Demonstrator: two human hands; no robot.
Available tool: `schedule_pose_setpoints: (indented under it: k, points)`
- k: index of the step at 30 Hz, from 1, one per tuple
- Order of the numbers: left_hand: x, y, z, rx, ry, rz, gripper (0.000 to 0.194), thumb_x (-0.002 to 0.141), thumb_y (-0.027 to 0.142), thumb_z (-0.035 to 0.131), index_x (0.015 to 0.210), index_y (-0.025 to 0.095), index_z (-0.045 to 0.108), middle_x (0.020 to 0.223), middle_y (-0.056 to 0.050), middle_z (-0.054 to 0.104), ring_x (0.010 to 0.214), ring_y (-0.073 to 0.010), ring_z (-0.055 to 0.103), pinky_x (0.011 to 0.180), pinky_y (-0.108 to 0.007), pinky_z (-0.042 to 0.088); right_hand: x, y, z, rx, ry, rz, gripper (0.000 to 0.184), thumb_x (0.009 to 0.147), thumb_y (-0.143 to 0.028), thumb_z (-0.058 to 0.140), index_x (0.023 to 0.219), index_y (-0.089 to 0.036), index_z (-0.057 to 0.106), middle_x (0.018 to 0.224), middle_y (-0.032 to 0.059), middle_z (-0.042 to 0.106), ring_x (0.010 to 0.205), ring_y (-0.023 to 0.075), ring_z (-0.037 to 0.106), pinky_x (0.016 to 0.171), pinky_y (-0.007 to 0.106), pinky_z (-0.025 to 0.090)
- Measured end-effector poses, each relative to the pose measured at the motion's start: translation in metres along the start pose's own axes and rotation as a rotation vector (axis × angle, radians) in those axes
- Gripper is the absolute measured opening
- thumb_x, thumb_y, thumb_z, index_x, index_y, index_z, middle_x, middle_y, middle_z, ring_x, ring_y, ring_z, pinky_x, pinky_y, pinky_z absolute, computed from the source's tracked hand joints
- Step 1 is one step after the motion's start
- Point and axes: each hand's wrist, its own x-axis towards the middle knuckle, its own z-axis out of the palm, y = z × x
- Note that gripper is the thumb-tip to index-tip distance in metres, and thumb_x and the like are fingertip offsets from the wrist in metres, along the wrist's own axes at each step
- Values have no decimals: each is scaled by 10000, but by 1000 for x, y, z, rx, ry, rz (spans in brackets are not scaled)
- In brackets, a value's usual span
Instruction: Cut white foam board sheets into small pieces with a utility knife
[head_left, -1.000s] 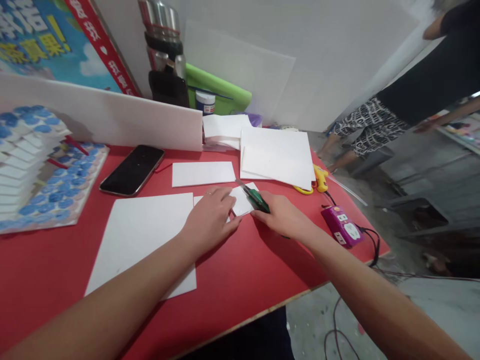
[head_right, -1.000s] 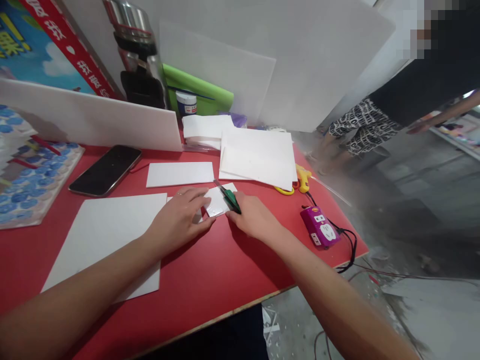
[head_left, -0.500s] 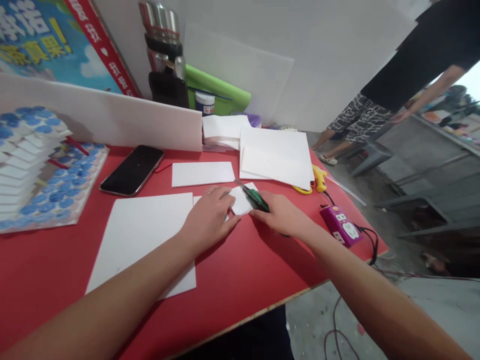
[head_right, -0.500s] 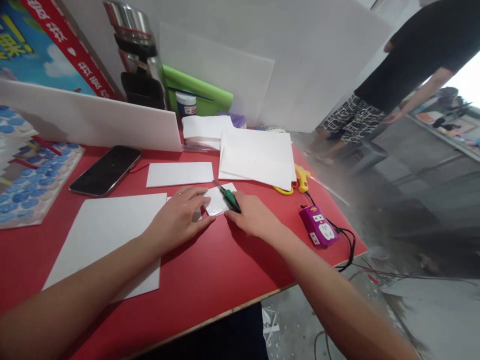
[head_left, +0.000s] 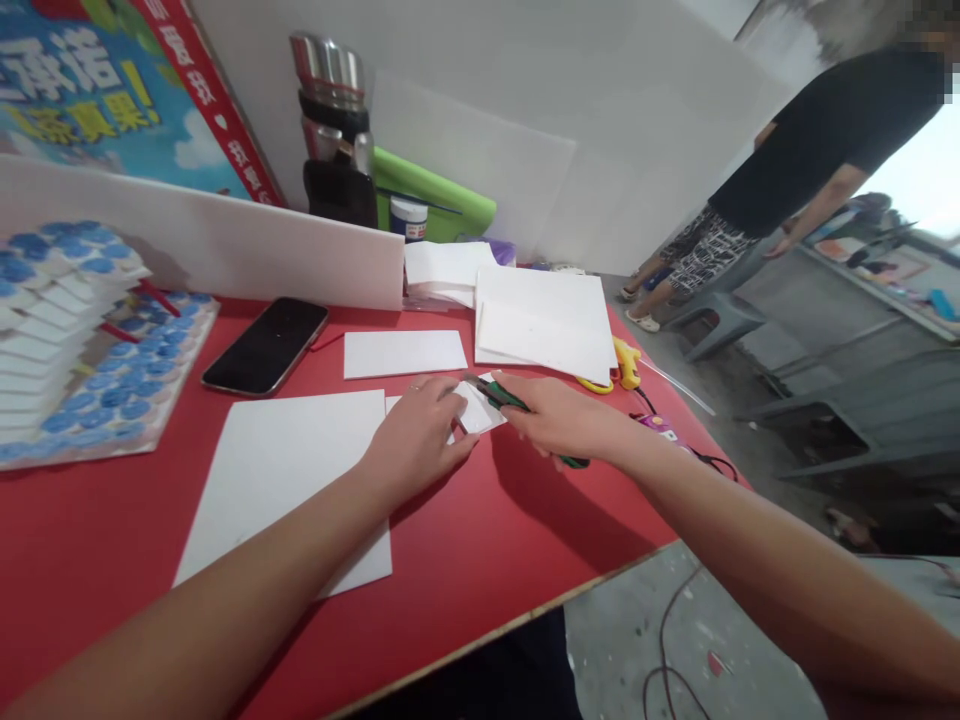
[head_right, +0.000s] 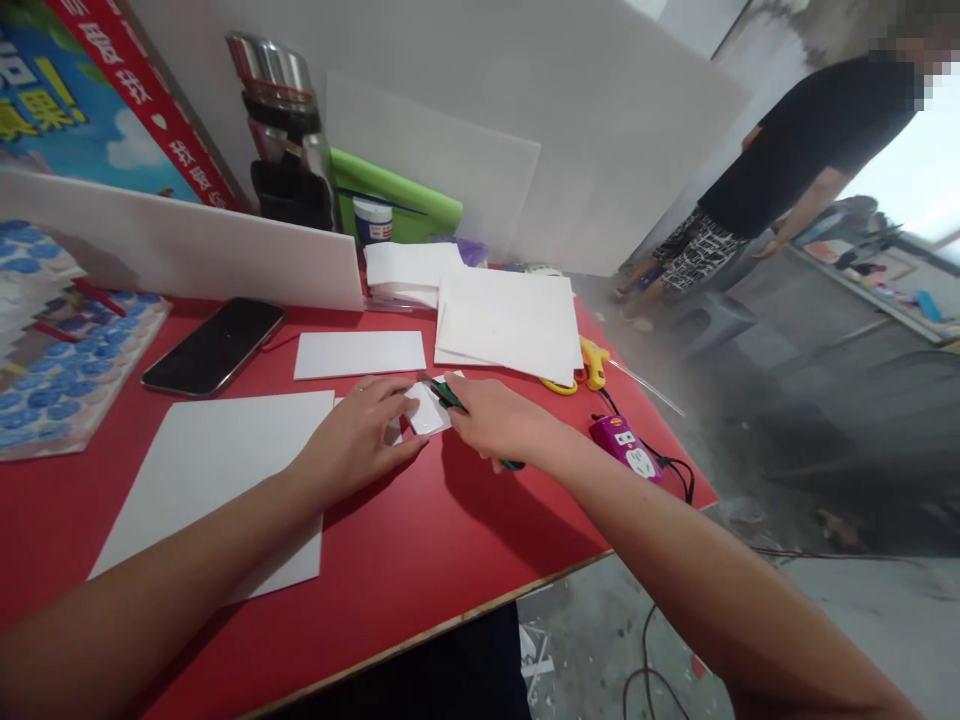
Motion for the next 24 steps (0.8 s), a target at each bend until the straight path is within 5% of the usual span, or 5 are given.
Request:
schedule_pose_setpoints:
  k: [12,24]
  points:
    - [1,-1,0,-4,3,10,187,904,334,694,964,158,706,1204,-175,680,1156,-363,603,962,-524,523,2,-18,-9,-224,30,-45,98,958,-203,500,1016,-211,578,794,44,688,532,149,608,477,257,368]
    - [3,0,-1,15,-3,13,204,914,366,653,907,167,698,1104,-155,677,1073,-341,597,917,-503,522,-41,-7,2,-350,-10,-2,249,990,-167,391,1160,-186,570,725,36,634,493,149,522,487,285,298]
